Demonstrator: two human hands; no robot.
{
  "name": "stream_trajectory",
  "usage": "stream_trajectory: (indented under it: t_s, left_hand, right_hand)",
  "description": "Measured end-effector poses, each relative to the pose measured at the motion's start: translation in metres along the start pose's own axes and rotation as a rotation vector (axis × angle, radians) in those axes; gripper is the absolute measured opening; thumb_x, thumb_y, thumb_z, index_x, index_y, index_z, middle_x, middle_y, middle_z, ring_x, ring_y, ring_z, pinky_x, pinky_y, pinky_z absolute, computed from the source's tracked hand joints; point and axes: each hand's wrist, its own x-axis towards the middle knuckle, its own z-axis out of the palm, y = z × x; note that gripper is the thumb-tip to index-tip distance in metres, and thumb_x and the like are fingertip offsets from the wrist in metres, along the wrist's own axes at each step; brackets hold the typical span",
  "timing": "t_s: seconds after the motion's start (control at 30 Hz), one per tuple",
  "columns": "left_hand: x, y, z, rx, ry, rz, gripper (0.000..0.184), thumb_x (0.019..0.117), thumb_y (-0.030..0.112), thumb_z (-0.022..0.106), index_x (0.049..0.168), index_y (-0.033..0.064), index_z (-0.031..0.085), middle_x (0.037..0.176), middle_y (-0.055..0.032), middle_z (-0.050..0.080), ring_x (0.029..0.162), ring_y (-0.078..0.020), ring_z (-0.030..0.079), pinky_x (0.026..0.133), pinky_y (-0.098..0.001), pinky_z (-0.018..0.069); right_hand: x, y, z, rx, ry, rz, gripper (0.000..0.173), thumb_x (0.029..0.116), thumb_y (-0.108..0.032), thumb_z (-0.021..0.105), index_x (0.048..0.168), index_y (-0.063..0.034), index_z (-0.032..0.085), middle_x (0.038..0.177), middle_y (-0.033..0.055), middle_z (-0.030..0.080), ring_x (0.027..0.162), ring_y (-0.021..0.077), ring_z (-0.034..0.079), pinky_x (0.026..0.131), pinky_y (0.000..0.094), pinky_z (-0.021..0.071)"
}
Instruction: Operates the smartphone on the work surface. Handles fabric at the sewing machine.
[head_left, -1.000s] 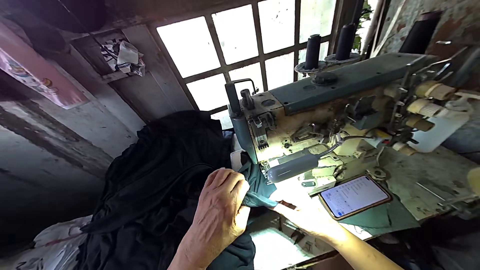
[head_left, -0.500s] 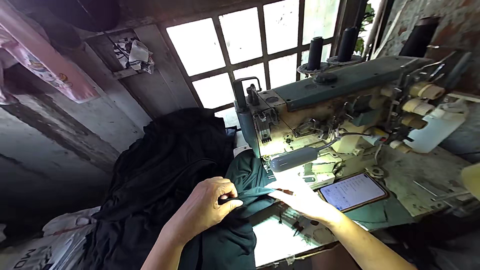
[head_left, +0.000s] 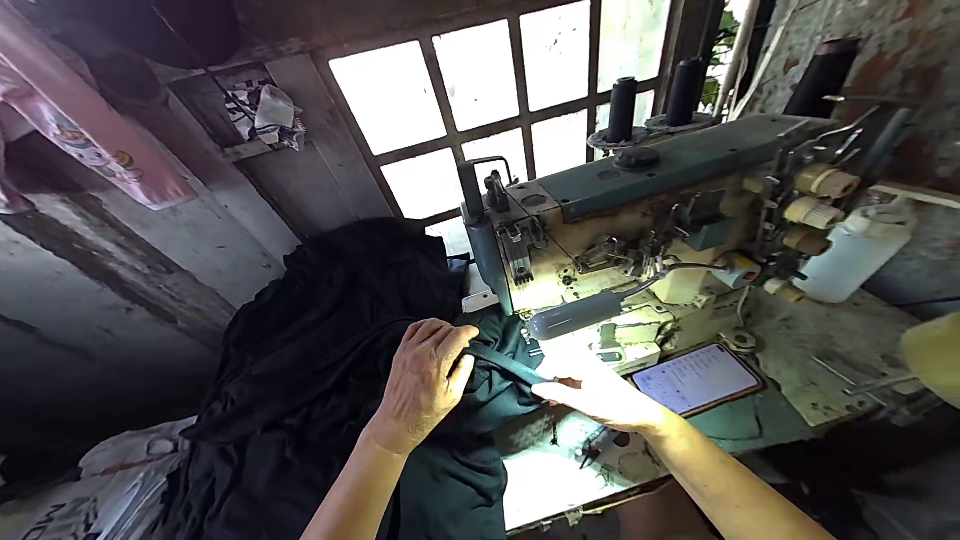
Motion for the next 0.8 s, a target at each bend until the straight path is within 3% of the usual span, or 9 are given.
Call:
stream_trajectory:
  t_s: [0.13,0.23,0.3,0.37,0.47,0.67,0.73,0.8]
  left_hand:
    - [-0.001,0.020,-0.012,-0.159,0.052,0.028,0.026,0.0999,0.013,0.047,0.105,0.0052,0.072,0.091,-0.0099,0.074,0.089,-0.0169,0.071,0.081,-0.0264,0.0558]
    - [0.002,0.043,-0.028,-0.090,0.078,0.113,0.020,0.1007,0.014,0.052,0.102,0.0074,0.070,0.072,-0.0071,0.064,0.066,-0.0171,0.063,0.059,-0.0267,0.0501]
    - [0.004,0.049,-0.036,0.016,0.060,0.176,0.018,0.1021,0.015,0.053,0.101,0.0082,0.069,0.068,-0.0059,0.055,0.061,-0.0197,0.055,0.053,-0.0287,0.0436]
    - [0.002,0.043,-0.035,0.074,0.048,0.180,0.019,0.1013,0.014,0.054,0.097,0.0072,0.071,0.072,-0.0078,0.060,0.067,-0.0226,0.060,0.059,-0.0310,0.0477]
    - [0.000,0.034,-0.030,0.097,0.000,0.190,0.018,0.1017,0.012,0.051,0.095,0.0072,0.068,0.091,-0.0099,0.068,0.088,-0.0246,0.065,0.077,-0.0324,0.0521]
    - [-0.012,0.022,-0.012,-0.071,0.018,0.149,0.020,0.1027,0.011,0.051,0.104,0.0069,0.070,0.095,-0.0118,0.073,0.090,-0.0212,0.072,0.077,-0.0291,0.0573]
    - [-0.013,0.028,-0.016,-0.161,0.009,0.147,0.022,0.1038,0.012,0.051,0.109,0.0100,0.072,0.098,-0.0101,0.073,0.091,-0.0164,0.071,0.076,-0.0253,0.0562]
    - [-0.011,0.040,-0.023,-0.261,0.005,0.164,0.022,0.1043,0.014,0.051,0.109,0.0119,0.072,0.098,-0.0086,0.072,0.090,-0.0125,0.069,0.075,-0.0221,0.0547]
  right_hand:
    - [0.000,0.000,0.005,0.032,0.071,-0.002,0.019,0.0961,-0.020,0.068,0.094,-0.0019,0.074,0.086,-0.0038,0.069,0.077,-0.0059,0.061,0.074,0.0143,0.0519]
    - [-0.003,-0.008,0.011,0.084,0.092,-0.096,0.016,0.0960,-0.015,0.067,0.093,-0.0013,0.075,0.088,-0.0040,0.070,0.081,-0.0073,0.061,0.076,0.0126,0.0520]
    - [-0.005,-0.011,0.014,0.121,0.073,-0.160,0.015,0.0976,-0.013,0.066,0.096,-0.0010,0.074,0.091,-0.0038,0.071,0.083,-0.0077,0.062,0.077,0.0120,0.0522]
    - [-0.005,-0.013,0.015,0.125,0.057,-0.119,0.017,0.0985,-0.013,0.064,0.103,0.0007,0.073,0.090,-0.0034,0.072,0.080,-0.0071,0.062,0.075,0.0129,0.0527]
    - [-0.002,-0.007,0.013,0.153,0.016,-0.018,0.022,0.1000,-0.015,0.062,0.116,-0.0010,0.069,0.085,-0.0052,0.068,0.073,-0.0040,0.061,0.069,0.0161,0.0532]
    - [-0.006,-0.005,0.015,0.158,0.082,-0.035,0.017,0.1002,-0.011,0.061,0.103,0.0006,0.073,0.096,-0.0034,0.072,0.085,-0.0058,0.064,0.077,0.0148,0.0552]
    - [-0.007,-0.003,0.014,0.148,0.077,-0.126,0.016,0.1000,-0.010,0.061,0.100,0.0014,0.073,0.101,-0.0001,0.071,0.094,-0.0034,0.064,0.085,0.0167,0.0552]
    - [-0.009,-0.004,0.013,0.113,0.043,-0.283,0.016,0.1003,-0.011,0.062,0.094,0.0013,0.071,0.099,0.0027,0.070,0.095,-0.0023,0.062,0.086,0.0151,0.0516]
